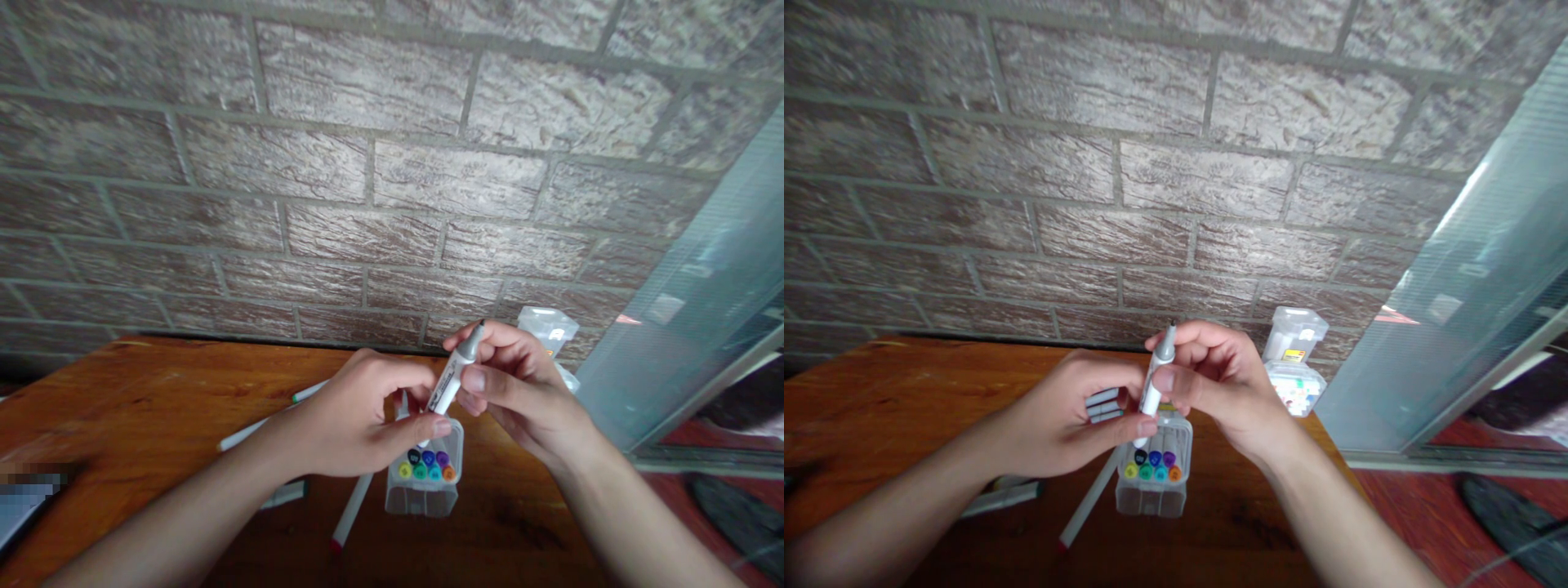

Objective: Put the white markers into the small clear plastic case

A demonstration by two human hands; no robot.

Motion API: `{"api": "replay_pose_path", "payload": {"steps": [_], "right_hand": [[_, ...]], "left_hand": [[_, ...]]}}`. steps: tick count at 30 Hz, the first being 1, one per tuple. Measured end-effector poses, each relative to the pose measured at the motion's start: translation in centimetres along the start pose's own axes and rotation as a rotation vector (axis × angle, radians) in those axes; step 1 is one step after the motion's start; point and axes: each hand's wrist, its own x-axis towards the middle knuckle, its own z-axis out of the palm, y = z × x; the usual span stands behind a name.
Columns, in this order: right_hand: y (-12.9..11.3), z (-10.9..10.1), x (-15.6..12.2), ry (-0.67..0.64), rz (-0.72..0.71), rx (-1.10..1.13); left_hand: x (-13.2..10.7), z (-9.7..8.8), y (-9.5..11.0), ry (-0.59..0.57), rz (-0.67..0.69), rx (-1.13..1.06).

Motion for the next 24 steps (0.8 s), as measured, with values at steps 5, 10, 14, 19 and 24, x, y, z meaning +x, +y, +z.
{"api": "replay_pose_path", "payload": {"steps": [5, 10, 14, 19, 24], "right_hand": [[-0.03, 0.02, 0.09, 0.003, -0.006, -0.023], [-0.14, 0.16, 0.16, 0.009, -0.022, -0.053], [-0.23, 0.31, 0.13, 0.025, -0.035, -0.087], [-0.22, 0.23, 0.07, 0.045, -0.039, -0.121], [-0.20, 0.07, -0.03, 0.068, -0.033, -0.130]], "left_hand": [[-0.04, 0.01, -0.03, -0.008, -0.009, 0.004], [0.01, -0.01, 0.05, -0.012, -0.004, -0.005], [0.08, -0.05, 0.13, -0.011, -0.002, 0.004], [0.13, -0.10, 0.13, -0.008, 0.002, 0.004], [0.12, -0.10, 0.12, -0.019, -0.018, 0.005]]}}
